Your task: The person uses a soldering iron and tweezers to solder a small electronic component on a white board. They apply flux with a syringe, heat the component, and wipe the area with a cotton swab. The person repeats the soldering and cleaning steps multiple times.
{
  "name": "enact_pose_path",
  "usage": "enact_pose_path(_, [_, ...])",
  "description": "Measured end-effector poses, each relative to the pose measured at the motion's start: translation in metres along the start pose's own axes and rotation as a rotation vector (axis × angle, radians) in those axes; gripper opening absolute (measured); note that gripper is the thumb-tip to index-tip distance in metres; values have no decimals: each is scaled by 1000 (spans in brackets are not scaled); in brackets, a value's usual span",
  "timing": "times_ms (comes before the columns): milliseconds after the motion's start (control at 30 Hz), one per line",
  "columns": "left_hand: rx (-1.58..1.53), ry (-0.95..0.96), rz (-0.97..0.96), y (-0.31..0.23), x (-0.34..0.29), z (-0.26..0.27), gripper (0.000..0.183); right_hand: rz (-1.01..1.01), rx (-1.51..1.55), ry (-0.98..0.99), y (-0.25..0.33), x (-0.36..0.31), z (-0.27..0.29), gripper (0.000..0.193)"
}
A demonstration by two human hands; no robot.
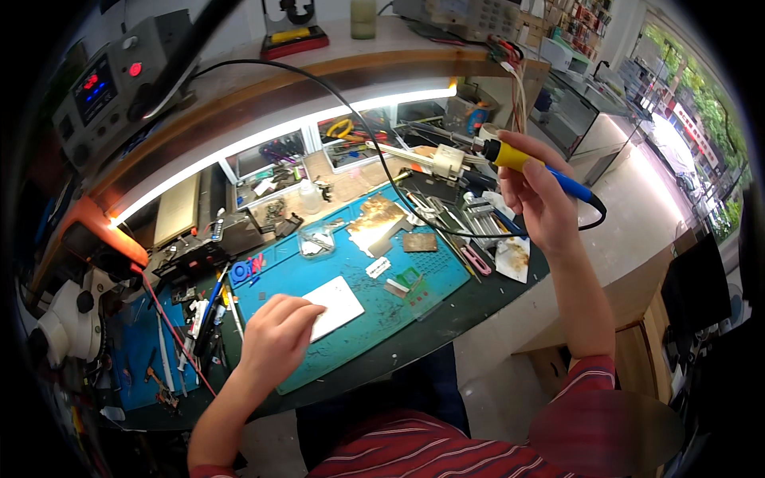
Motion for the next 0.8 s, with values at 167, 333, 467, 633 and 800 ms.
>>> enact_pose_path(167, [-51, 186, -238, -39, 84, -108, 27, -28, 111, -37, -19, -2, 22, 43])
enact_pose_path(333, [69, 223, -294, -45, 153, -183, 32, -52, 85, -40, -27, 6, 49, 42])
enact_pose_path(467, [222, 190, -312, -20, 189, -210, 30, -99, 104, -85, -31, -2, 66, 43])
enact_pose_path(633, [316, 237, -532, -10, 212, -218, 16, -104, 52, -118, -28, -26, 75, 45])
enact_pose_path(800, [530, 207, -798, -32, 205, -224, 9, -148, -16, -127, -33, -47, 85, 46])
Point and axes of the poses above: each hand's wrist, its own x-axis towards the middle knuckle, its own z-axis out of the back of the hand, y = z × x, the point moved 8 cm from there along x, towards the middle knuckle, and after that the axes turned 3 degrees about -x, right-handed, at the moved point
